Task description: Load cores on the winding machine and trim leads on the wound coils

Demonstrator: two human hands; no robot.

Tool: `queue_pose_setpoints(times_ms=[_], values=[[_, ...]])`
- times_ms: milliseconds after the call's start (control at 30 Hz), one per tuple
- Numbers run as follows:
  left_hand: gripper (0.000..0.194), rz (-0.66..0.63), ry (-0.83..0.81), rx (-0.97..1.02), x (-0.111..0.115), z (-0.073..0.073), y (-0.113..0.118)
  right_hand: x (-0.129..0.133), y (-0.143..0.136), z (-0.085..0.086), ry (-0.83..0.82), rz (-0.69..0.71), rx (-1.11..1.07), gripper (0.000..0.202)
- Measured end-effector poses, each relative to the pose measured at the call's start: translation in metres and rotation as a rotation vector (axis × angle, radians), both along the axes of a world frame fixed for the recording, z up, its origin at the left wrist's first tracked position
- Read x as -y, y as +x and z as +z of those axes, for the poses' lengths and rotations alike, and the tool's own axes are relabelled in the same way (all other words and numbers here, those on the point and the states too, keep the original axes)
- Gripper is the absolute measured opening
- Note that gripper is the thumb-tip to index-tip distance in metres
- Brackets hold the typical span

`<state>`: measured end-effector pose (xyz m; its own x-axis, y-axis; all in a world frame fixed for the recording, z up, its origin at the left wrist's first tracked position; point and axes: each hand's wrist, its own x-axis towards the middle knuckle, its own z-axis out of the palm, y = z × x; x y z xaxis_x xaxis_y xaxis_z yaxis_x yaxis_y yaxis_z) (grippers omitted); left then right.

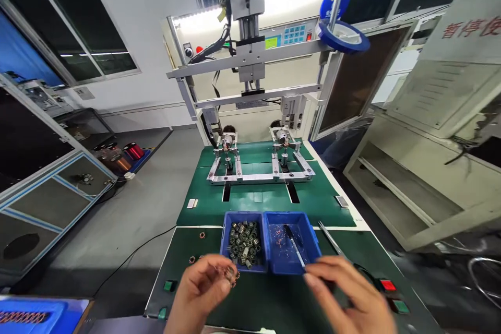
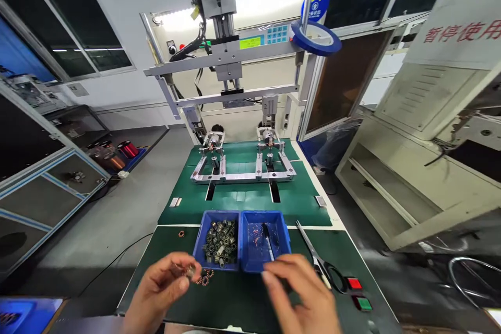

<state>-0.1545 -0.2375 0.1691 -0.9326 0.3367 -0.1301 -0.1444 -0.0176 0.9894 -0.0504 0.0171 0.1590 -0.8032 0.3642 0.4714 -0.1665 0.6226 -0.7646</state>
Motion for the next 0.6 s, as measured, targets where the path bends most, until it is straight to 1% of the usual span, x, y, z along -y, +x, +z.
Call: queue_pose_setpoints(times_ms=[33,67,133,167,233,267,333,367,400,433,467,533,567,600], values=[[0.036,-0.061,0.092,0.084,-0.009,0.001,0.007,0.014,-0.007,0.009,-0.041,0.106,-0.010,0.014],[0.038,-0.110,0.147,0.147,-0.017,0.001,0.013,0.027,-0.013,0.015,-0.072,0.206,-0.025,0.012],[0.038,-0.159,0.174,0.197,-0.029,0.000,0.019,0.046,-0.023,0.022,-0.142,0.316,-0.032,0.013],[0.037,-0.170,0.159,0.178,-0.032,-0.001,0.020,0.052,-0.026,0.023,-0.169,0.341,-0.035,0.015],[0.029,-0.187,0.080,0.057,-0.035,-0.003,0.022,0.059,-0.029,0.021,-0.202,0.352,-0.035,0.020],[0.023,-0.200,0.018,-0.020,-0.034,-0.004,0.022,0.061,-0.030,0.019,-0.203,0.357,-0.032,0.017],[0.014,-0.240,-0.120,-0.150,-0.029,-0.005,0.021,0.062,-0.030,0.016,-0.192,0.375,-0.004,0.011],[0.011,-0.251,-0.184,-0.194,-0.023,-0.005,0.019,0.062,-0.029,0.014,-0.188,0.380,0.013,0.012],[0.009,-0.236,-0.243,-0.227,-0.016,-0.007,0.015,0.061,-0.029,0.012,-0.192,0.380,0.027,0.014],[0.010,-0.185,-0.301,-0.250,-0.007,-0.009,0.008,0.059,-0.029,0.009,-0.203,0.376,0.037,0.013],[0.015,-0.103,-0.367,-0.260,0.003,-0.011,0.000,0.058,-0.028,0.007,-0.219,0.363,0.039,0.012],[0.028,0.113,-0.514,-0.250,0.027,-0.019,-0.023,0.054,-0.027,0.002,-0.251,0.325,0.042,0.010],[0.033,0.183,-0.591,-0.216,0.039,-0.024,-0.035,0.052,-0.026,0.000,-0.264,0.308,0.050,0.010],[0.035,0.213,-0.633,-0.197,0.050,-0.028,-0.047,0.051,-0.025,-0.002,-0.276,0.289,0.060,0.011]])
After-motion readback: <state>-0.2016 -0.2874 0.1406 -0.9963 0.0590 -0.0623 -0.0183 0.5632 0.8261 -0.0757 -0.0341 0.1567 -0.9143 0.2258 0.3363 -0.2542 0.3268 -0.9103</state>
